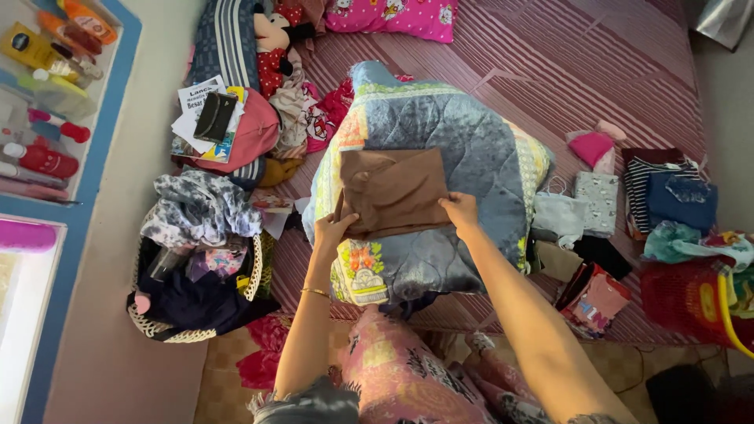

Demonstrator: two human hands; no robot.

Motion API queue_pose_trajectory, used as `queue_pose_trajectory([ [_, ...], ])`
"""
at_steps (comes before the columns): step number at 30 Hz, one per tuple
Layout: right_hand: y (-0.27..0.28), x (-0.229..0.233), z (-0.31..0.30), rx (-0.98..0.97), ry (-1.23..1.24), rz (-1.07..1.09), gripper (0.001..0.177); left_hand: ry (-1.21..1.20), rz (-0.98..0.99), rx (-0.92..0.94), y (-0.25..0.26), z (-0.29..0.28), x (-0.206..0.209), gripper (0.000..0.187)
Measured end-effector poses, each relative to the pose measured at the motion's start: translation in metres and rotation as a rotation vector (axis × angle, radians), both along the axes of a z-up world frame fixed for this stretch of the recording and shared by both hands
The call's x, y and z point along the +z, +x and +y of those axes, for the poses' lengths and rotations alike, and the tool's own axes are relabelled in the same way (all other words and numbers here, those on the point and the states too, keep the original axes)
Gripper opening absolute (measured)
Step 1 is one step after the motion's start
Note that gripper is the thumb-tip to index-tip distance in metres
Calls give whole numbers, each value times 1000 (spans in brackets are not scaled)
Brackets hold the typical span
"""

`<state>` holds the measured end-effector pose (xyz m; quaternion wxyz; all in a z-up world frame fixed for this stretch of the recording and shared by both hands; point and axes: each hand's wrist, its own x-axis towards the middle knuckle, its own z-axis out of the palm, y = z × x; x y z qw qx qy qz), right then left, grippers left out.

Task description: Fold various pieces of clothing on a bed and place them into a basket.

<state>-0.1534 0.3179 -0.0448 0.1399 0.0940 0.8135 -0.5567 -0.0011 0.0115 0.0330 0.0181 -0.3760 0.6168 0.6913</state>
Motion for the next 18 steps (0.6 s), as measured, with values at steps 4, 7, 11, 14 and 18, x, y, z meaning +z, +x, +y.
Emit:
queue_pose_trajectory([
  [4,5,14,4,-44,-155,-108,26,6,164,23,-14,23,3,42],
  [7,9,19,8,-62,-202,-163,22,-133,391,56,-33,58,36,44],
  [11,6,-18,15,-50,-273,-130,21,-695,185,-27,-58,118,60,45],
  [14,11,-13,16,-38,-343,-126,21,-954,367,-115,-68,163,60,50],
  [18,17,0,16,-45,-388,-156,24,-1050,354,-288,-74,205,32,63],
])
